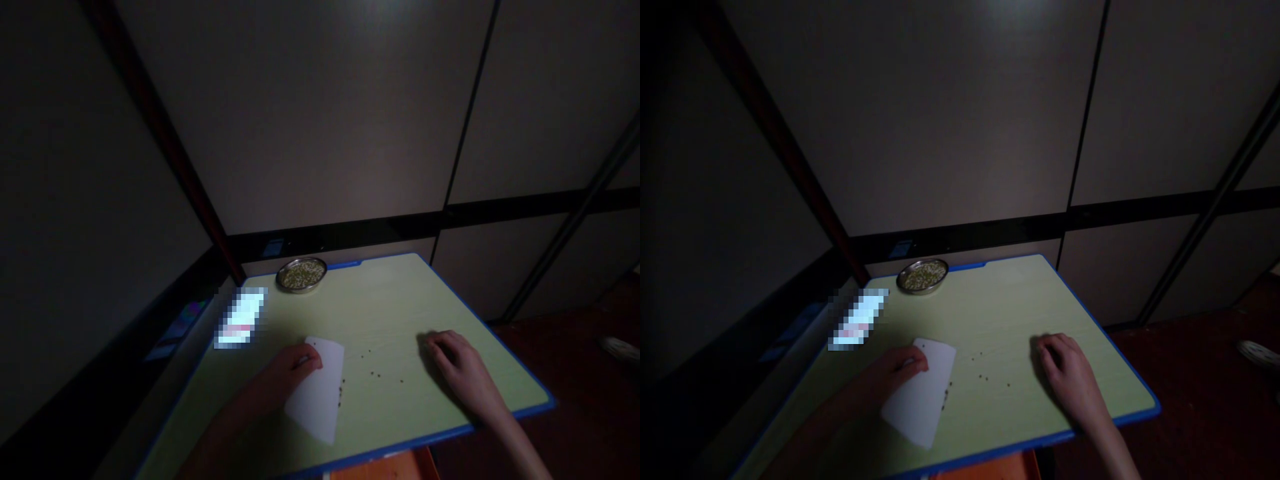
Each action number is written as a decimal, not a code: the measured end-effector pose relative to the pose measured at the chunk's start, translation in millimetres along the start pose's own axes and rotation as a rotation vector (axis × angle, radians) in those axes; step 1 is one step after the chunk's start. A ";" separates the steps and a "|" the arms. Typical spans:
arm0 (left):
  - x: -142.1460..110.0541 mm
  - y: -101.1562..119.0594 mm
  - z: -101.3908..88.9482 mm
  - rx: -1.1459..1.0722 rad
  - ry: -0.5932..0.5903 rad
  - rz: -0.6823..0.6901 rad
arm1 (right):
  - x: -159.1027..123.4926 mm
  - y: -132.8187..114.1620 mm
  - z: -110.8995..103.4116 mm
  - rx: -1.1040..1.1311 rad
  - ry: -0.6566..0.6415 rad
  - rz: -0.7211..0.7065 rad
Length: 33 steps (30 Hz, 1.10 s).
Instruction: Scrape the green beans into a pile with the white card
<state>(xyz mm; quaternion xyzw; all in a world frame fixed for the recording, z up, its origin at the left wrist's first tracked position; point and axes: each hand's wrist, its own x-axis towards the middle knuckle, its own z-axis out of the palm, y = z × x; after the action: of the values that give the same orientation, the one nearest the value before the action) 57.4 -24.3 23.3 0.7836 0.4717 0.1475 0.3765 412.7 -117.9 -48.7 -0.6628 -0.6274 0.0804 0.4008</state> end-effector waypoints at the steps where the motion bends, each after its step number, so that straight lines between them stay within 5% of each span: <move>1: 0.3 0.0 0.6 0.006 0.002 0.011 | -0.1 0.0 0.0 -0.001 0.002 0.001; 20: 2.2 24.7 11.3 0.070 -0.020 0.055 | -0.7 -5.9 -2.0 0.010 0.006 0.008; 27: -14.3 33.4 4.5 0.038 0.032 -0.018 | -1.2 -5.9 -1.1 0.006 0.011 0.012; 33: -16.8 37.5 16.5 0.040 0.101 -0.062 | -0.5 -3.9 0.1 0.015 0.010 0.015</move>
<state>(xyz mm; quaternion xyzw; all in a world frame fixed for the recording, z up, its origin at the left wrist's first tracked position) 82.0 -56.2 41.6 0.7675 0.5169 0.1658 0.3410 409.6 -118.8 -46.5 -0.6649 -0.6197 0.0845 0.4083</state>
